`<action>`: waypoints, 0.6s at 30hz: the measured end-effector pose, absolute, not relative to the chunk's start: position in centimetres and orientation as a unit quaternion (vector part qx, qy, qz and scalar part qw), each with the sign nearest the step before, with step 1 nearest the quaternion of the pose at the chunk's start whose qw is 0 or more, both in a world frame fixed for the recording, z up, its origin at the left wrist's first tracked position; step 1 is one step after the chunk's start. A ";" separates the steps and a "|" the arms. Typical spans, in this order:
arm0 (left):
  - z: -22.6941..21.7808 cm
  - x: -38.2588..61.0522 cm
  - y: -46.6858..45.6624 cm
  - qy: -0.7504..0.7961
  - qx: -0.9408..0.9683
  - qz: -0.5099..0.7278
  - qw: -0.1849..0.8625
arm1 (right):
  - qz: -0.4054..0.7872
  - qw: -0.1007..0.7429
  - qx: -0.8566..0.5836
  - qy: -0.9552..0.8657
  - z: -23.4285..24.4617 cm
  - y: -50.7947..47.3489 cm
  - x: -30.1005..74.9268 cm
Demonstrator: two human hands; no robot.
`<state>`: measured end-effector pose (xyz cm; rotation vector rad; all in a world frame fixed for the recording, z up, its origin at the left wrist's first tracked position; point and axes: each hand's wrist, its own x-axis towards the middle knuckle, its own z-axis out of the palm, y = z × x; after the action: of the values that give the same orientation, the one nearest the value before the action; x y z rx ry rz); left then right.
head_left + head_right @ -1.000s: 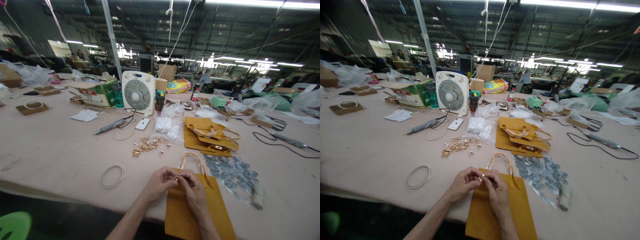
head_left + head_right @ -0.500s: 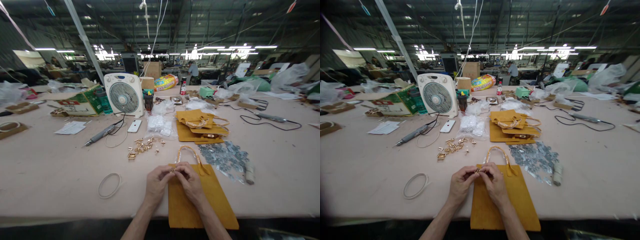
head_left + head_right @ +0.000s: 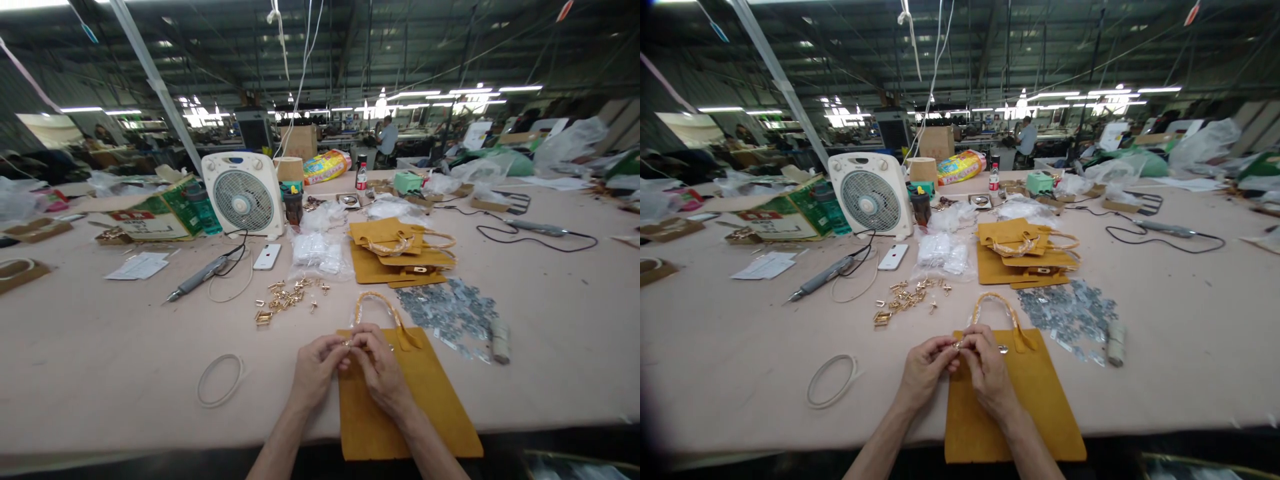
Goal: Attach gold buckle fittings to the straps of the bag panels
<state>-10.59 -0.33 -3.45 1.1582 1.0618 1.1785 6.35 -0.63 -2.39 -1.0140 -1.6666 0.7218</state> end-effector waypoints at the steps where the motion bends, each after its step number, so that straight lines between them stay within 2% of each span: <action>1: -3.3 -10.6 -0.3 0.442 0.512 0.497 0.543 | 0.309 0.505 -0.421 -0.688 -2.4 -0.6 6.4; 5: -3.2 -10.5 -0.5 0.440 0.551 0.494 0.509 | 0.327 0.498 -0.411 -0.690 -2.4 -0.4 6.7; 12: -4.1 -11.2 0.1 0.423 0.483 0.487 0.592 | 0.260 0.514 -0.365 -0.732 -2.6 -0.4 6.2; 18: -3.4 -11.7 0.4 0.404 0.451 0.471 0.642 | 0.176 0.494 -0.346 -0.778 -3.0 -0.5 6.2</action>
<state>-11.72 0.39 -3.41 1.0281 0.9202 1.0735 6.23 -0.53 -2.99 -0.8392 -1.8859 0.4259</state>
